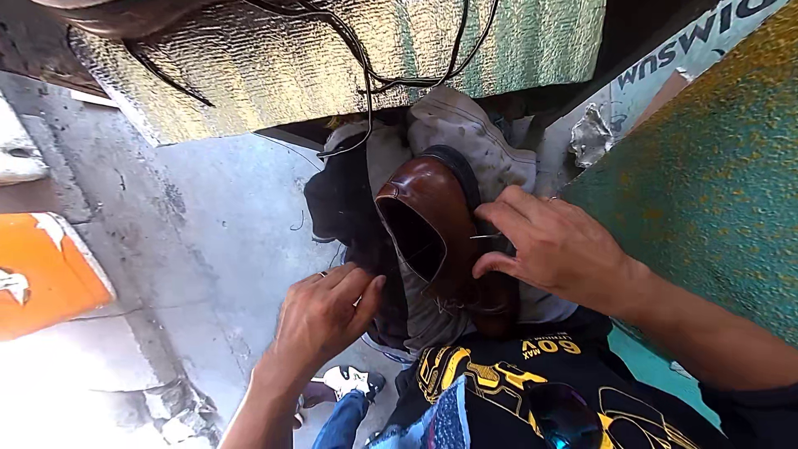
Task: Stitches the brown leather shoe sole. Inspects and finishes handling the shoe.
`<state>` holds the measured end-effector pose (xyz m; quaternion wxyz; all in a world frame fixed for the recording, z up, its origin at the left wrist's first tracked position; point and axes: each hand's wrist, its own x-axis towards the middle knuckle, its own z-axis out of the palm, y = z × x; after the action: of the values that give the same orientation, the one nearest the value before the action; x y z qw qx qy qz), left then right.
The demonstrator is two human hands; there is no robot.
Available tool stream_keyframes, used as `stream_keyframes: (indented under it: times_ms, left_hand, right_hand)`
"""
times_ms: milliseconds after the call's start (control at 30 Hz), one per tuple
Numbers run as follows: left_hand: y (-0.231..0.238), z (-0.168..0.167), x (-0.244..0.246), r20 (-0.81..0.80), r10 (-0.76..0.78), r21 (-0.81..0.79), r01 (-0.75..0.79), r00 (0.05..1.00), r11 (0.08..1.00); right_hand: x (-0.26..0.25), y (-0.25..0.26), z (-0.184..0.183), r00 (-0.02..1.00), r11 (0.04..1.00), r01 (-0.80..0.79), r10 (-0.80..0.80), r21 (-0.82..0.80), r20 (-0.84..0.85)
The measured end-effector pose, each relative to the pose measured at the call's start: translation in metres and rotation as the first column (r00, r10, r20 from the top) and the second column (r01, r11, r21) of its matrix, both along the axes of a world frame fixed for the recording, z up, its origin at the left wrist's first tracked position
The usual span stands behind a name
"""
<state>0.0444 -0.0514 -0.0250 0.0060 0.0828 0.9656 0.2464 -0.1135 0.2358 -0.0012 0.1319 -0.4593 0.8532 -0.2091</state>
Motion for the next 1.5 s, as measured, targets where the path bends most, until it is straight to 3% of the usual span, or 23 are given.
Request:
stream_keyframes:
  times_ms: [200, 333, 433, 533, 667, 900, 1267, 1333, 1400, 1500]
  left_hand:
    - [-0.002, 0.001, 0.001, 0.043, -0.012, 0.018, 0.011, 0.999, 1.000]
    - [0.002, -0.002, 0.002, 0.021, -0.004, 0.054, 0.003, 1.000, 0.999]
    - [0.018, 0.007, -0.001, -0.046, 0.053, 0.132, -0.047, 0.998, 0.990]
    - [0.053, 0.022, -0.001, -0.113, 0.099, 0.237, -0.070, 0.989, 0.969]
    - [0.112, 0.021, -0.003, -0.127, 0.170, 0.345, -0.117, 0.977, 0.931]
    - [0.149, 0.026, -0.014, -0.224, 0.219, 0.372, -0.124, 0.950, 0.920]
    - [0.144, 0.018, -0.012, -0.210, 0.198, 0.394, -0.102, 0.957, 0.913]
    - [0.137, 0.017, -0.009, -0.151, 0.225, 0.491, -0.125, 0.963, 0.862]
    - [0.114, 0.017, 0.000, 0.011, 0.235, 0.662, -0.184, 0.972, 0.726]
    - [0.052, 0.009, 0.027, 0.189, 0.365, 0.769, -0.369, 0.912, 0.522]
  right_hand:
    - [0.006, -0.001, -0.017, 1.000, 0.997, 0.022, -0.023, -0.073, -0.021]
    - [0.015, 0.003, -0.018, 0.992, 0.991, 0.098, -0.090, -0.093, 0.087]
    - [0.008, 0.015, -0.030, 0.970, 0.966, 0.139, -0.089, -0.218, 0.224]
    - [-0.010, 0.034, -0.044, 0.853, 0.906, 0.240, -0.025, -0.350, 0.521]
    - [-0.025, 0.034, -0.048, 0.631, 0.825, 0.428, 0.018, -0.368, 0.775]
    - [-0.023, 0.011, -0.020, 0.590, 0.816, 0.522, -0.136, -0.247, 0.796]
    - [-0.022, 0.020, -0.033, 0.558, 0.805, 0.514, -0.051, -0.297, 0.828]
    - [-0.027, 0.028, -0.038, 0.504, 0.816, 0.502, -0.005, -0.288, 0.864]
    - [-0.034, 0.039, -0.038, 0.398, 0.790, 0.505, 0.143, -0.347, 0.906]
    - [-0.045, 0.057, -0.025, 0.382, 0.560, 0.668, 0.307, -0.490, 0.872]
